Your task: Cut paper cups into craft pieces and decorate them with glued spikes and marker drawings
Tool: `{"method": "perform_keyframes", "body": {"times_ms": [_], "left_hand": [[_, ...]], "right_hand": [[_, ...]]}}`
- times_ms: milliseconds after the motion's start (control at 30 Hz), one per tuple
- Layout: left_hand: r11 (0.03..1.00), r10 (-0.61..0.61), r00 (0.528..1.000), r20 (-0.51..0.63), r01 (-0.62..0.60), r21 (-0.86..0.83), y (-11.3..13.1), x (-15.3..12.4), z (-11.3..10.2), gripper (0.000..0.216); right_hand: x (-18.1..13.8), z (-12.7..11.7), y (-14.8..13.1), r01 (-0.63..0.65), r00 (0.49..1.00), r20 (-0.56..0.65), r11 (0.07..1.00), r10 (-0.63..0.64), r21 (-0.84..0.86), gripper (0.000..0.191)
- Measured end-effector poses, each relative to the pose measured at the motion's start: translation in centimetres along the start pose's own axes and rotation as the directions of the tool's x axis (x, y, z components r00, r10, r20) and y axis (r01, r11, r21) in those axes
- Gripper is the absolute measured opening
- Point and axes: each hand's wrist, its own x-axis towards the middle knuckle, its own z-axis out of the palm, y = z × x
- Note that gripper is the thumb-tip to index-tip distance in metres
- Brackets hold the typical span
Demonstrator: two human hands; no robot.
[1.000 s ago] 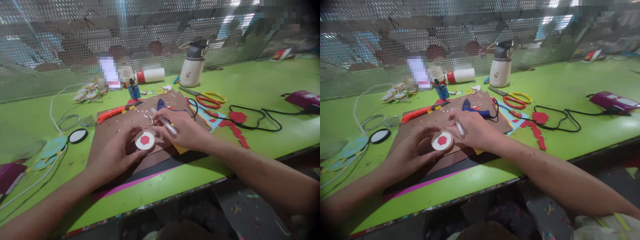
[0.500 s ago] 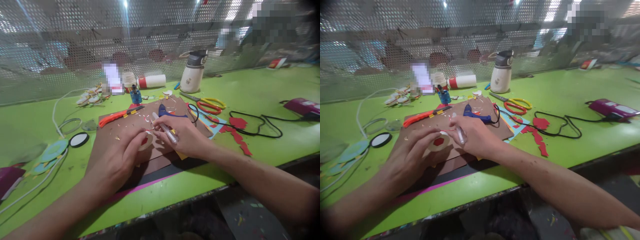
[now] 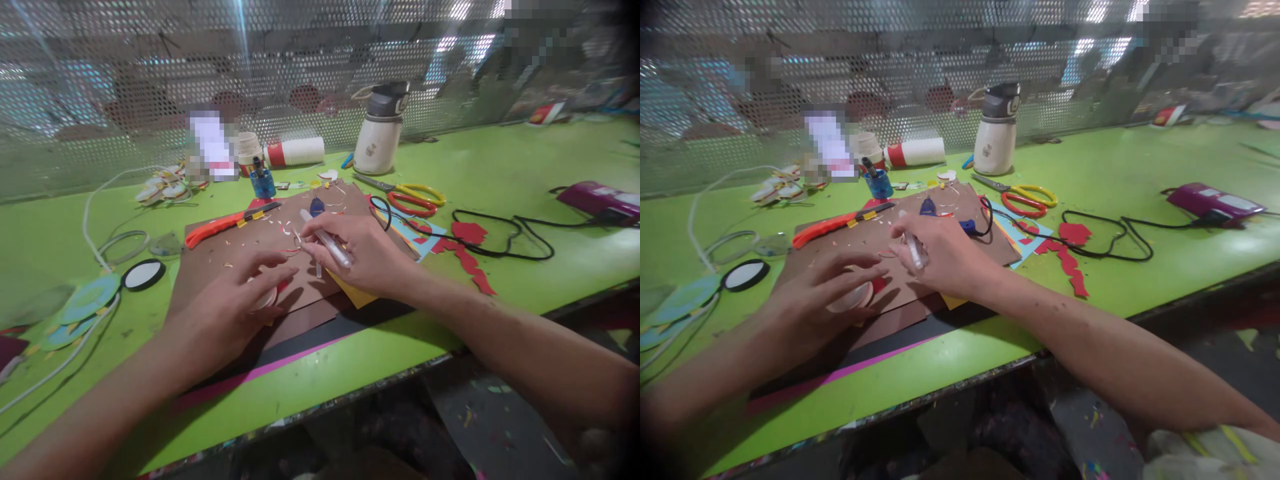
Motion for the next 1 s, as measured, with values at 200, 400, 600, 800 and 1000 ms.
{"method": "perform_keyframes", "body": {"times_ms": [200,400,600,800,1000], "left_hand": [[0.992,-0.119,0.978,0.170,0.112,0.050,-1.6,-0.3,-2.4,0.043],[0.988,-0.144,0.966,0.214,0.153,-0.027,-1.6,-0.2,-2.3,0.032],[0.621,-0.613,0.788,0.055,0.524,-0.583,-1.1,-0.6,-3.3,0.042],[0.067,-0.564,0.779,0.276,0.376,-0.924,-0.2,-0.3,-2.4,0.031],[-0.187,-0.392,0.835,0.386,0.339,-0.922,0.1,-0.5,-1.9,0.031]], "right_hand": [[-0.2,-0.1,-0.2,-0.011,1.000,0.024,1.000,0.011,-0.015,0.016],[-0.1,0.0,-0.3,0.001,1.000,0.019,1.000,-0.001,-0.015,0.018],[-0.1,-0.1,-0.3,-0.005,1.000,-0.002,1.000,0.005,-0.002,0.017],[-0.1,0.2,0.2,-0.044,0.996,0.070,0.999,0.046,-0.028,0.017],[-0.3,0.5,0.2,-0.075,0.997,0.017,0.993,0.074,0.091,0.023]]}}
